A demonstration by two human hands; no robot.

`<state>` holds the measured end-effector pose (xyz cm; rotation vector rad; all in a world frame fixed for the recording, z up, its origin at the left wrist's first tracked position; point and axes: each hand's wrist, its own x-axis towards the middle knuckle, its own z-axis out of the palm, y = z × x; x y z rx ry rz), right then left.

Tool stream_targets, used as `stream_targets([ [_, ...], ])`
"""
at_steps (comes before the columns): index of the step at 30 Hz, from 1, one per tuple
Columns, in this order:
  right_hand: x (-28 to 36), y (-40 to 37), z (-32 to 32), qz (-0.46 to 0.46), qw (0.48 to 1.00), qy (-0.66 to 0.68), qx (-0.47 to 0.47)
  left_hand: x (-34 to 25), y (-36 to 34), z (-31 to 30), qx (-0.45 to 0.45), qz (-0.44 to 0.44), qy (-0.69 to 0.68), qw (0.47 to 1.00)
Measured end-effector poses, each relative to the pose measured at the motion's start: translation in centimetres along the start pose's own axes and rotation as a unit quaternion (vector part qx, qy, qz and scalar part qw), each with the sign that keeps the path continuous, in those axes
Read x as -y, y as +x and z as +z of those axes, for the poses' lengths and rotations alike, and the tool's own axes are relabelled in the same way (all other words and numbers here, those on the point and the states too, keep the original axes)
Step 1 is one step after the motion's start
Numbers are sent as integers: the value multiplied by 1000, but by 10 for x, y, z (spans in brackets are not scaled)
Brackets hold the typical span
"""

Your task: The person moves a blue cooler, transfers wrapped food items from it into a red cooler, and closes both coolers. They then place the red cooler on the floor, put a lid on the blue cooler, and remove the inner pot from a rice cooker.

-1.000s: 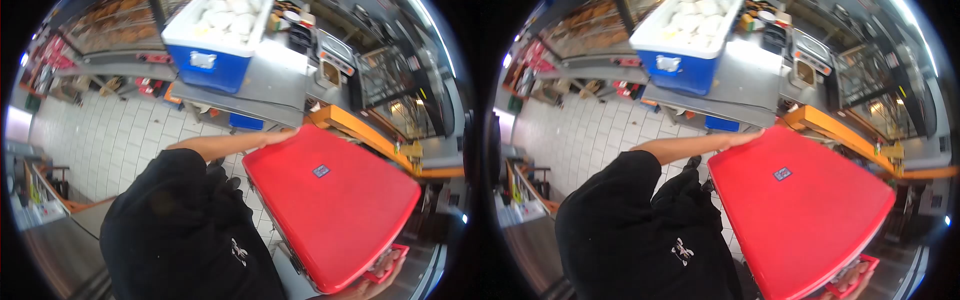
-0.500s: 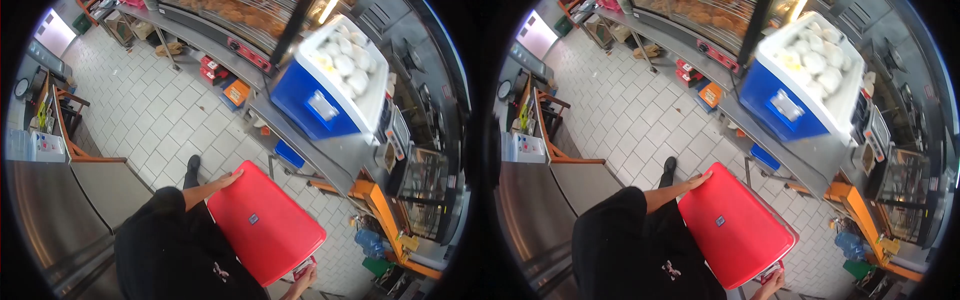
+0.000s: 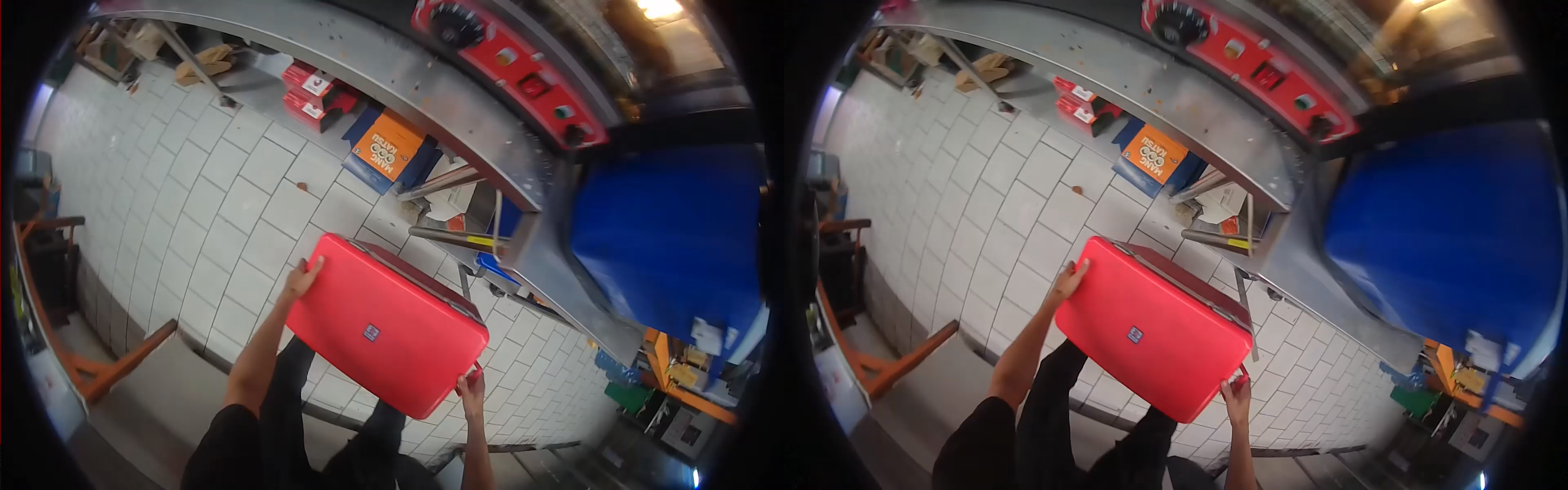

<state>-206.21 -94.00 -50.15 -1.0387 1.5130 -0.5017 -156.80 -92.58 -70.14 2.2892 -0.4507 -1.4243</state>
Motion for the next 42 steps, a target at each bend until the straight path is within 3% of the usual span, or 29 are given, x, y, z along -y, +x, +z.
stream_targets([
  [3, -58, 60, 51, 19, 999, -12, 28, 10, 62, -33, -5, -4, 56, 998],
  [6, -38, 92, 103, 63, 997, 21, 33, 42, 139, -62, -109, 60, 18, 992],
  [7, -43, 97, 117, 70, 994, 55, 62, 13, 125, -81, -131, 50, 46, 989],
  [8, -68, 105, 128, 8, 998, 6, 66, -3, 122, -98, -152, 57, 74, 984],
  [11, -53, 126, 178, 107, 991, 37, 66, -40, 103, -125, -239, 94, 67, 964],
  [13, -58, 143, 207, 106, 989, 77, 71, -49, 84, -113, -398, 188, -26, 897],
  [14, -80, 157, 213, 110, 989, 33, 94, -52, 70, -103, -472, 233, -71, 847],
  [18, -110, 200, 234, 153, 978, 89, 112, -29, -10, -17, -420, 268, -12, 867],
  [20, -121, 208, 211, 142, 980, 88, 105, -14, -44, 50, -358, 283, 7, 890],
  [22, -141, 229, 163, 123, 989, 80, 24, -12, -56, 99, -285, 317, 60, 902],
  [25, -190, 302, 58, 87, 993, 80, -30, -23, -50, 130, -309, 255, 255, 880],
  [26, -208, 340, 21, 121, 986, 91, -71, -21, -46, 131, -316, 249, 230, 886],
  [27, -240, 386, -22, 95, 992, -3, -88, -18, -45, 133, -327, 265, 209, 883],
  [30, -224, 448, -75, 151, 963, -51, -216, -13, -39, 137, -359, 300, 167, 868],
  [31, -213, 466, -84, 185, 953, -47, -237, -14, -36, 138, -362, 301, 169, 866],
  [34, -207, 530, -110, 337, 874, 149, -316, -15, -38, 141, -370, 296, 179, 862],
  [37, -158, 508, -73, 337, 903, 90, -251, -13, -37, 144, -380, 278, 192, 861],
  [39, -183, 513, -70, 319, 897, 184, -246, -14, -35, 143, -390, 273, 196, 857],
  [42, -192, 507, -70, 354, 835, 245, -342, -12, -35, 149, -397, 274, 196, 854],
])
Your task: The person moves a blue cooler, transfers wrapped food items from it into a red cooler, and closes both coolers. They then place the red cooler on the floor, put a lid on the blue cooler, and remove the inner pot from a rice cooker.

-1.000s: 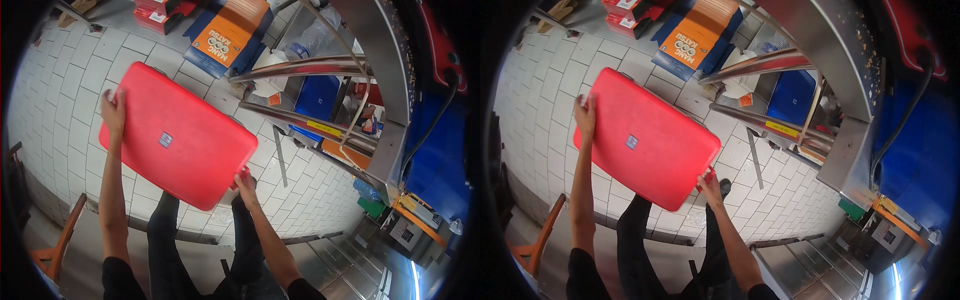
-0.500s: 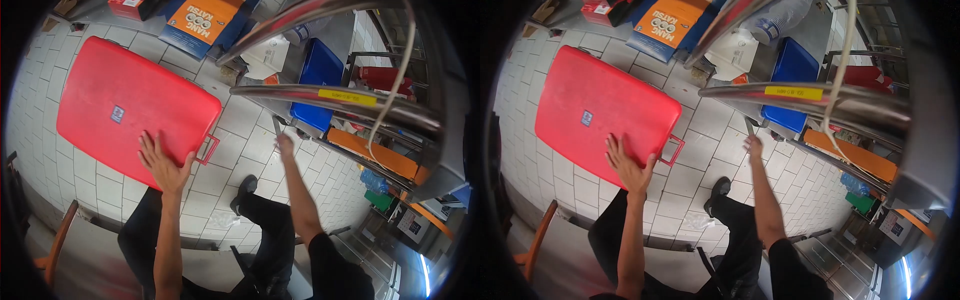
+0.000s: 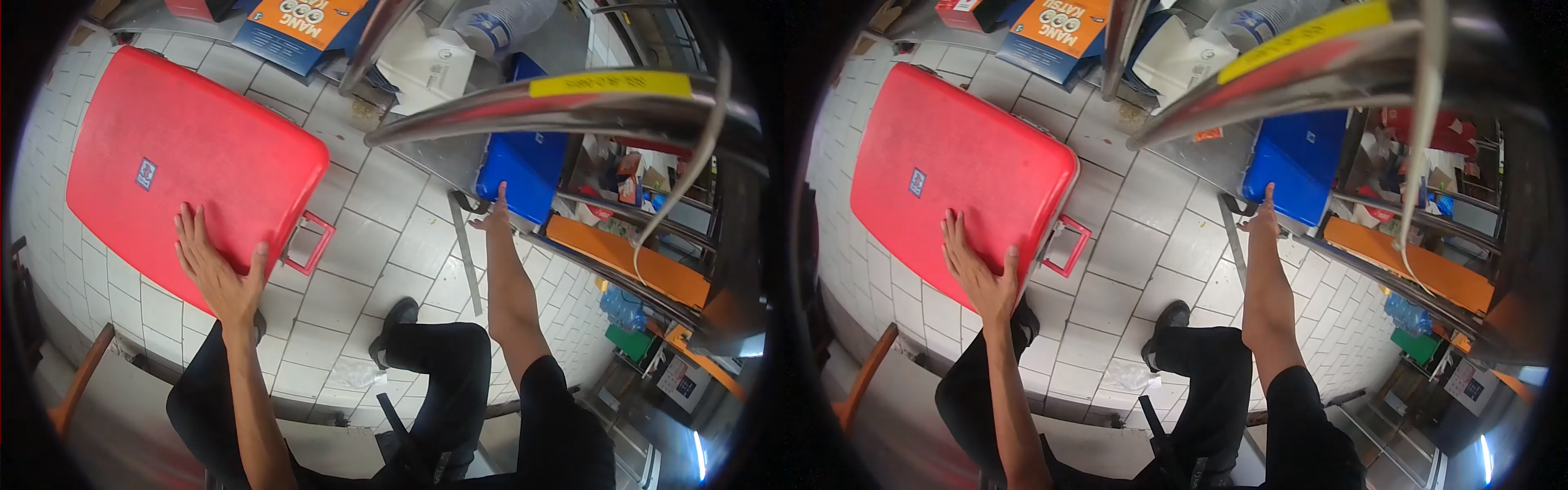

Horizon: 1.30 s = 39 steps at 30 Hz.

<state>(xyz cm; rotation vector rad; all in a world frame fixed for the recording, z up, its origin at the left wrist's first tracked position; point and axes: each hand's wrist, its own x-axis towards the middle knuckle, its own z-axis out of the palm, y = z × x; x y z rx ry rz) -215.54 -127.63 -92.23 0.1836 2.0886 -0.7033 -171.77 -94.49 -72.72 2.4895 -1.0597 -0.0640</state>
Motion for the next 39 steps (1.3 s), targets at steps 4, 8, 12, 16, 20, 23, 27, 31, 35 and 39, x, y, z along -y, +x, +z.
stream_targets([
  [4, -18, 2, -29, -6, 992, -62, 112, -2, 0, -2, -11, -3, 7, 1000],
  [8, -42, 15, -44, -97, 969, -61, 219, -4, -2, -4, -14, -8, -3, 1000],
  [12, -55, 24, -26, -133, 965, 23, 225, 0, 0, -4, -29, 0, -12, 1000],
  [16, -43, -40, -61, -194, 973, 73, 106, -4, -4, -10, -1, 4, -25, 1000],
  [20, -9, -137, -114, -229, 848, 296, 376, 2, -2, -27, 39, 22, -105, 993],
  [23, 15, -188, -139, -248, 867, 302, 309, 13, -14, -42, 65, -1, -237, 969],
  [27, 12, -269, -189, -281, 866, 319, 262, -22, -56, -125, 91, -40, -296, 950],
  [31, -27, -377, -302, -213, 895, 316, 232, -46, -96, -221, 99, 111, -261, 954],
  [35, -65, -520, -442, -169, 905, 334, 201, -63, -105, -319, 323, 57, -327, 886],
  [39, -107, -642, -568, -189, 914, 342, 109, -69, -75, -365, 522, 94, -427, 732],
])
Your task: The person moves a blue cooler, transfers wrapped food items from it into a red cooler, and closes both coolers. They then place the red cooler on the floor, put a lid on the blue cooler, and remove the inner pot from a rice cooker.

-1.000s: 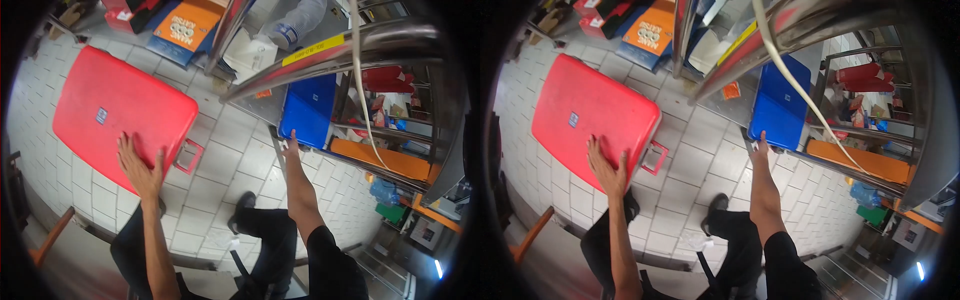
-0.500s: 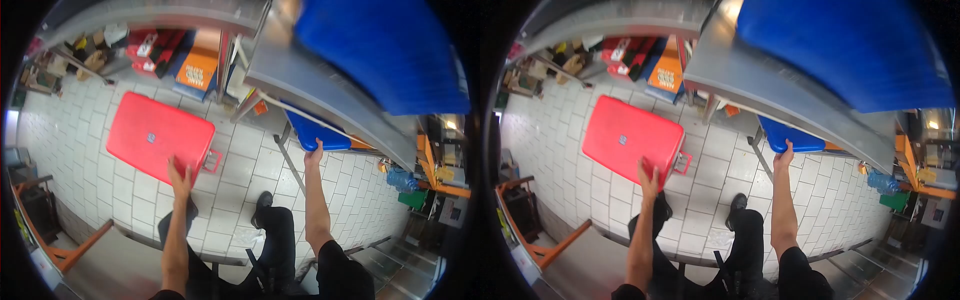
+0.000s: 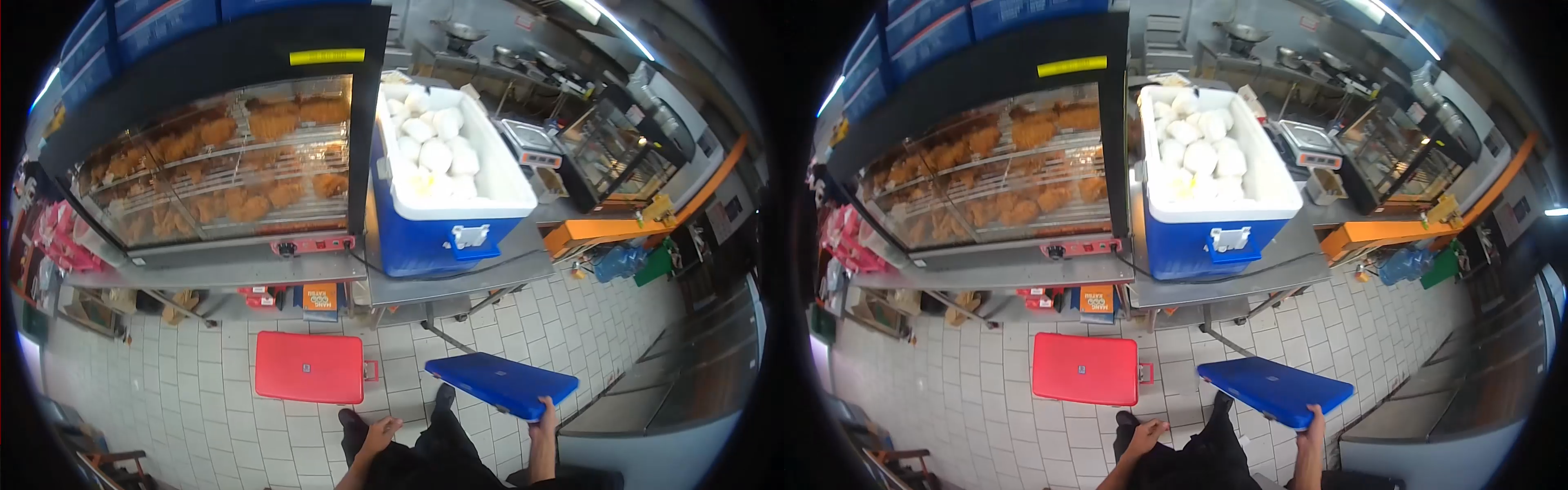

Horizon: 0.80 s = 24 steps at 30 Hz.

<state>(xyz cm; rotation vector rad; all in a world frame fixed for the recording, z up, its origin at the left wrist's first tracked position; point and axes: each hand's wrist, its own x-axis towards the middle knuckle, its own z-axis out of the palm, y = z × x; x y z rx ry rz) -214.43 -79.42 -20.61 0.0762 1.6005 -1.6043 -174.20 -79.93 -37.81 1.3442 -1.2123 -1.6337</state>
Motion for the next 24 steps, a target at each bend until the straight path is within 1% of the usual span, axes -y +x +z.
stream_targets([
  [1, 16, -31, -10, -42, 999, 10, -5, -9, 2, -10, 37, -31, 41, 998],
  [4, 72, -122, -13, -161, 985, 24, -51, -18, 20, -41, 74, -13, 127, 989],
  [5, 88, -141, -11, -209, 976, 29, -51, -20, 30, -52, 100, -2, 131, 986],
  [6, 104, -156, -13, -229, 972, 25, -49, -22, 42, -65, 126, 9, 138, 982],
  [7, 119, -172, -3, -270, 962, 26, -35, -19, 56, -76, 136, 15, 184, 973],
  [8, 137, -179, 12, -309, 949, 47, -26, -15, 75, -85, 144, 24, 229, 962],
  [10, 162, -178, 39, -383, 919, 94, -10, -6, 124, -104, 137, 21, 252, 958],
  [11, 172, -170, 54, -418, 902, 113, 4, -25, 129, -106, 120, 22, 265, 957],
  [12, 186, -158, 68, -427, 893, 143, 19, -51, 137, -105, 100, 23, 274, 956],
  [13, 198, -146, 79, -433, 884, 170, 36, -64, 142, -105, 84, 35, 241, 966],
  [15, 225, -113, 92, -387, 891, 221, 88, -88, 150, -104, 44, 61, 174, 982],
  [18, 258, -57, 112, -344, 890, 240, 179, -146, 152, -87, -68, 67, 87, 992],
  [21, 283, -21, 156, -314, 887, 239, 239, -199, 164, -67, -86, 115, 10, 990],
  [24, 307, 20, 206, -272, 897, 210, 279, -256, 175, -41, -112, 158, -14, 981],
])
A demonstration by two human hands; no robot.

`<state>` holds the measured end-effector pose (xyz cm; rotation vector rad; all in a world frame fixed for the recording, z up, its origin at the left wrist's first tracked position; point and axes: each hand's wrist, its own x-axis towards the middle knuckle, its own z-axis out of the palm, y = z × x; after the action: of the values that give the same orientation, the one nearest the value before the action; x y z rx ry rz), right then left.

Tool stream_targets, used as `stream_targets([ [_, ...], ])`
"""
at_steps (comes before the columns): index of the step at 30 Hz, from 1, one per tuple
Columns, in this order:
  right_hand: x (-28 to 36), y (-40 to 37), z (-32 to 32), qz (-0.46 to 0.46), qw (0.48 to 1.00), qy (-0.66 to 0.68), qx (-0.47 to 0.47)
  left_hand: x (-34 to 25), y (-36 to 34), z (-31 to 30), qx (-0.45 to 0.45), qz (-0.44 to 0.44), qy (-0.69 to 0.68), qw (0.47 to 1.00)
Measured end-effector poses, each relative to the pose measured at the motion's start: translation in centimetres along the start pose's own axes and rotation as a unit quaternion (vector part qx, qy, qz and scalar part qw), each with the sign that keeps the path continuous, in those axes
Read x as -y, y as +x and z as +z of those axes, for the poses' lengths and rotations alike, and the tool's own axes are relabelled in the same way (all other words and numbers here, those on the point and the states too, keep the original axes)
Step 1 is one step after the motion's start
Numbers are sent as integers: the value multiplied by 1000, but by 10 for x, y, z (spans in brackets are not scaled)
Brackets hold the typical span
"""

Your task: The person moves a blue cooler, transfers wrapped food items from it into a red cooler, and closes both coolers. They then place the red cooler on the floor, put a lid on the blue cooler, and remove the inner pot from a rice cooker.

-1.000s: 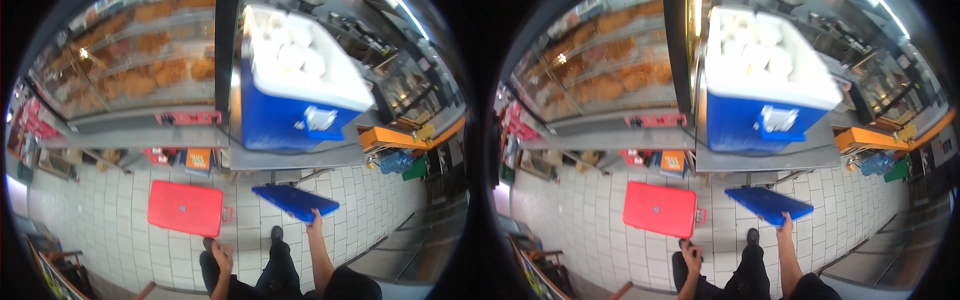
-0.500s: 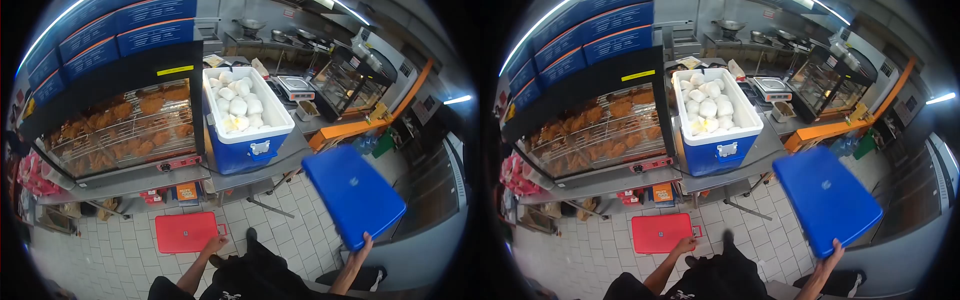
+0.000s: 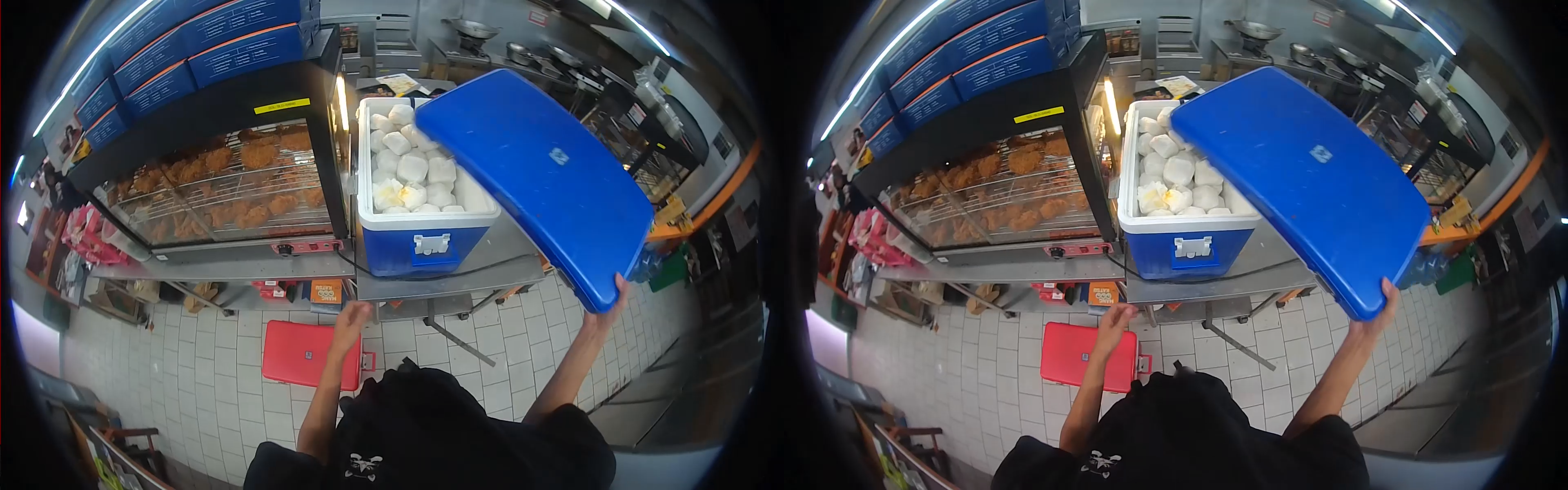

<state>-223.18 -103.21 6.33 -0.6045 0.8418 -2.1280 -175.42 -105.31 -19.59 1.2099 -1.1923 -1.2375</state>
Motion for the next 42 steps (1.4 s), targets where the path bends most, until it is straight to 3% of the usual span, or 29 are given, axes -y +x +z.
stream_targets([
  [4, -52, 77, -1, 46, 997, -22, 59, -13, 5, 11, -11, 6, 14, 1000],
  [5, -63, 89, 3, 96, 990, -1, 99, -9, 1, 8, -32, 4, 46, 998],
  [10, -150, 176, -33, 247, 960, -10, 131, 60, -78, -21, -158, -54, 156, 973],
  [12, -175, 205, -45, 265, 956, -43, 120, 112, -126, -41, -159, -159, 148, 963],
  [13, -167, 200, -21, 274, 952, -52, 124, 124, -156, -46, -166, -191, 138, 958],
  [16, -159, 229, 12, 309, 919, -89, 229, 124, -232, -48, -223, -277, 33, 934],
  [19, -187, 274, 13, 324, 898, -184, 232, 135, -299, -56, -260, -416, 28, 871],
  [22, -195, 279, 26, 249, 929, -177, 210, 151, -357, -61, -294, -483, 14, 825],
  [25, -177, 275, 23, 364, 894, -83, 249, 171, -408, -59, -336, -529, -27, 779],
  [28, -185, 224, 14, 121, 939, -209, 244, 198, -444, -50, -366, -536, -72, 757],
  [29, -220, 283, -62, 257, 937, -83, 222, 201, -452, -43, -385, -527, -115, 749],
  [30, -232, 242, -69, 199, 959, -105, 173, 191, -460, -36, -377, -515, -165, 752],
  [31, -246, 216, -75, 196, 974, -110, 37, 192, -461, -33, -394, -531, -230, 715],
  [32, -267, 176, -64, 155, 974, -163, 22, 192, -458, -31, -403, -540, -296, 677],
  [35, -334, -10, -11, 111, 935, -317, 113, 159, -444, -55, -344, -441, -449, 697],
  [38, -406, -193, 17, 239, 853, -395, 245, 81, -450, -110, -466, -328, -429, 701],
  [41, -450, -355, 26, 393, 720, -445, 359, 166, -532, -178, -566, -123, -525, 624],
  [42, -459, -399, 31, 434, 669, -459, 392, 153, -541, -202, -602, -56, -543, 583],
])
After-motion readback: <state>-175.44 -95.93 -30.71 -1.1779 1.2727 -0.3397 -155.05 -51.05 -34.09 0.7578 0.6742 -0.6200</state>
